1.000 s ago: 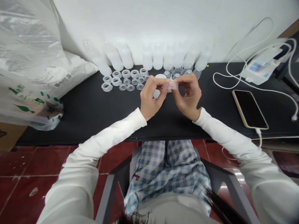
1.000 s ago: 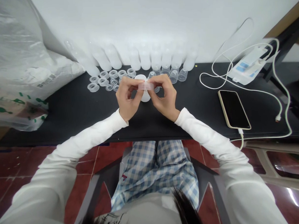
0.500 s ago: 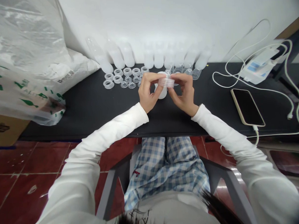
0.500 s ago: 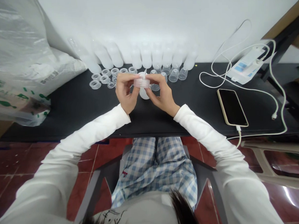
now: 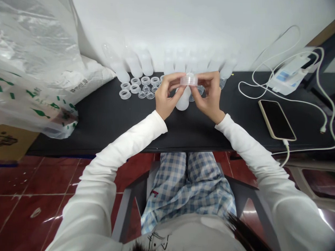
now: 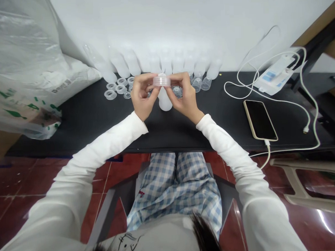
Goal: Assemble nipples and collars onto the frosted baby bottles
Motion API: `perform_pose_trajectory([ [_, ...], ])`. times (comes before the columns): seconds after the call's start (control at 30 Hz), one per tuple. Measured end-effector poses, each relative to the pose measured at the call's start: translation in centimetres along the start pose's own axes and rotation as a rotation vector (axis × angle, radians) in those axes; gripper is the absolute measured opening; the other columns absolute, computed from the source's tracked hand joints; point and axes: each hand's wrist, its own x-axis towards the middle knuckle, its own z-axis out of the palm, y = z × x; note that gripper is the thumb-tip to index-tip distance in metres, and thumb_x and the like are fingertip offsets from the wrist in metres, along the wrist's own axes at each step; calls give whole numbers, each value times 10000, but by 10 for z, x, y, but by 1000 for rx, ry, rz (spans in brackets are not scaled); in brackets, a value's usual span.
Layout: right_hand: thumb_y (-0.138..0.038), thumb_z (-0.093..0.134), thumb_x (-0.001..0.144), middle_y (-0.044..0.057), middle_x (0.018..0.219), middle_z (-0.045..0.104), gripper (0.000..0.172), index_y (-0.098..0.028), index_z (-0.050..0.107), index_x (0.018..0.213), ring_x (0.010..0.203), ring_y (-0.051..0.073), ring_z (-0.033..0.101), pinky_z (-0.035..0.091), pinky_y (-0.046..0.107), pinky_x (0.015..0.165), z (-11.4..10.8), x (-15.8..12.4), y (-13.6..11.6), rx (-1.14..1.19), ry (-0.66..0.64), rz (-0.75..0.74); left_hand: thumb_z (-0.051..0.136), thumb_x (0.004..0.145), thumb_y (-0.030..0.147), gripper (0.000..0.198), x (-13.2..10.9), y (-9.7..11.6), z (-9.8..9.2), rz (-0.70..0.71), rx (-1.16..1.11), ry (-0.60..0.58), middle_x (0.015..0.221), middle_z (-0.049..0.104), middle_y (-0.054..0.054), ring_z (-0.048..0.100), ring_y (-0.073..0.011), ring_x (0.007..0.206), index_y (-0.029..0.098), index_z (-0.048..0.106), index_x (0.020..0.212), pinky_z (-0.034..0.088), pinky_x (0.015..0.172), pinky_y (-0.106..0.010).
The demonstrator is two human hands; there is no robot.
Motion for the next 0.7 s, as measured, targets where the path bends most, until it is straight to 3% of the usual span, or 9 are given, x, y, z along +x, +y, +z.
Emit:
perform_pose_trajectory([
  [0.13, -485, 565, 1008, 20, 940, 593, 216, -298, 509, 1100, 806, 165, 658, 627, 348, 698, 2, 2, 3, -9, -27, 57, 595, 989, 539, 308, 4, -8, 2, 22, -32, -11, 1122, 682, -13, 716, -140, 1039, 313, 541, 1191, 654, 832, -275],
  [0.27, -575, 540, 1000, 44, 1013, 604, 312, -282, 542, 1108, 957, 207, 661, 620, 425, 837, 4, -3, 10, 26, -94, 153, 610, 992, 504, 253, 4, -9, 3, 41, -112, -13, 1027, 683, 13, 701, -89, 953, 295, 558, 1124, 611, 778, -190],
  [0.37, -573, 537, 1004, 52, 1049, 614, 330, -273, 547, 1140, 997, 213, 661, 613, 434, 875, 5, -5, 11, 30, -123, 186, 595, 990, 533, 295, 4, -3, 0, -36, -88, -28, 1060, 671, -13, 709, -130, 989, 270, 554, 1119, 619, 804, -244],
  [0.53, -547, 548, 1008, 36, 1022, 616, 319, -289, 495, 1188, 897, 185, 671, 615, 364, 779, 5, 2, -1, 104, -93, 179, 701, 936, 472, 335, 3, 2, -1, -112, -218, 9, 1055, 666, -31, 720, -149, 962, 275, 568, 1173, 627, 791, -260],
  [0.7, -446, 516, 1039, 20, 966, 604, 175, -312, 501, 1152, 821, 174, 661, 582, 337, 708, 4, 6, -11, 124, -35, 148, 700, 895, 589, 492, -2, -2, 3, -173, -265, -29, 1048, 658, -36, 729, -165, 940, 254, 552, 1223, 614, 873, -320],
])
